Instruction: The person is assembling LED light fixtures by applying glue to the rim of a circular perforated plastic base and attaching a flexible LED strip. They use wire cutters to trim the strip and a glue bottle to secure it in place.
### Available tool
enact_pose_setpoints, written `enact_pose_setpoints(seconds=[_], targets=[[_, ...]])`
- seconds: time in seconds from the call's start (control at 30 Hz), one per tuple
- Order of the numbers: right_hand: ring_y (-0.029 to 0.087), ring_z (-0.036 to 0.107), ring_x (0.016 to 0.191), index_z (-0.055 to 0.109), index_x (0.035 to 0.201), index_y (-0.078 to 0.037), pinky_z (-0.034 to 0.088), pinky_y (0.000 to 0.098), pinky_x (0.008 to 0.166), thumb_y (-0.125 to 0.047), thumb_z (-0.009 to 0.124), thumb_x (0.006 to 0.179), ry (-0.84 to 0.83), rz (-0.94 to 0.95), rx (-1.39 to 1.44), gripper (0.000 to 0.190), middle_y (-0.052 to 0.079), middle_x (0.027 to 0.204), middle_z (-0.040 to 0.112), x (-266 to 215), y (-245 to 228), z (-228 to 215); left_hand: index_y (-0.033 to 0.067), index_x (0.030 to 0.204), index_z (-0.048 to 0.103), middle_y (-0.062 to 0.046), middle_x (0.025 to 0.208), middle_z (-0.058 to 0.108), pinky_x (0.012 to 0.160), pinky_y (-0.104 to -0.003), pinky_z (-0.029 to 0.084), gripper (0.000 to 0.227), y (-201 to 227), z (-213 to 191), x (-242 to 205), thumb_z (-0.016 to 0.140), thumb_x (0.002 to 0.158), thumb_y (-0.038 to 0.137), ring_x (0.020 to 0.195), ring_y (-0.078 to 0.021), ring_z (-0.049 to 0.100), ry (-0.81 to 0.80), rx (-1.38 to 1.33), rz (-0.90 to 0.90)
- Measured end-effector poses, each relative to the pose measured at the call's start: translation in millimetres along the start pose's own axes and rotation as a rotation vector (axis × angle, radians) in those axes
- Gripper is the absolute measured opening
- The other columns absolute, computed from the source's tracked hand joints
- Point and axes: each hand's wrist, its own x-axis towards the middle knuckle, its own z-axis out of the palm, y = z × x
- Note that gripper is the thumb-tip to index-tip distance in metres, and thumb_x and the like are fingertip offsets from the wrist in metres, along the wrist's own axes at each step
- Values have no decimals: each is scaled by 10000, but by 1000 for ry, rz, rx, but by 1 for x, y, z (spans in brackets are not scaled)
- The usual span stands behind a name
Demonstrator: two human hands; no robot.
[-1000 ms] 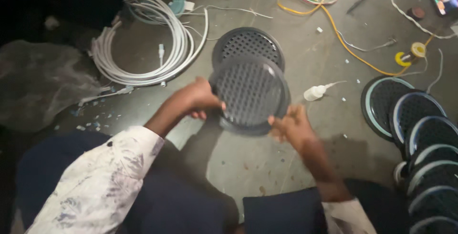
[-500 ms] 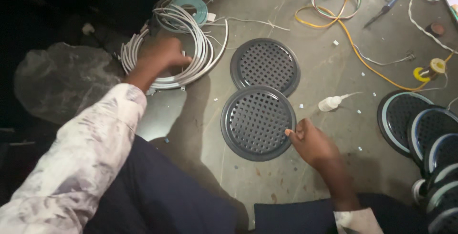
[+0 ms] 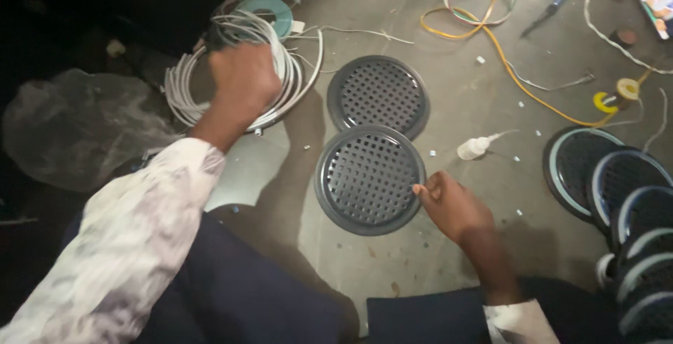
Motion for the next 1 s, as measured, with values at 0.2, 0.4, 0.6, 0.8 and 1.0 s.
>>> enact_pose_setpoints(seconds=[0.2,0.4,0.6,0.8,1.0], targets=[[287,725,886,678,1097,-52,566,409,797,-442,539,1000,153,-188,443,425,142,908,745,-12,-13,-12,69,989,685,-166,866,703,598,-522,522,229,62,-90,-50,678,832,235,727,-379,699,73,-266,122],[181,692,834,623,1252,-49,552,336,762,-359,436,1050,-270,-156,1187,414,104,990,735,-13,-19,-11,83,1002,650,-116,820,685,591,-492,543,217,154,-97,-157,660,850,239,663,-336,699,-334,-492,420],[186,650,904,548,1338,-80,550,365,788,-201,570,1007,-268,-94,1326,353,94,1032,676,-13,-17,-11,63,1019,628,-99,861,690,623,-470,523,233,156,-85,-170,690,845,204,715,-306,712,-271,-543,514],[129,638,975,592,1354,-73,540,327,867,-123,603,946,-315,-237,1160,411,6,1076,664,-14,-17,-12,43,1054,619,-114,861,690,619,-482,512,314,158,-85,-178,697,799,209,727,-322,708,-407,-554,568],[130,593,1080,706,1202,-40,487,269,923,-60,735,934,209,-656,686,271,44,1123,622,-18,-25,-12,40,908,613,-109,747,669,644,-426,522,192,140,-108,-148,683,857,211,722,-289,684,-515,-1033,522]])
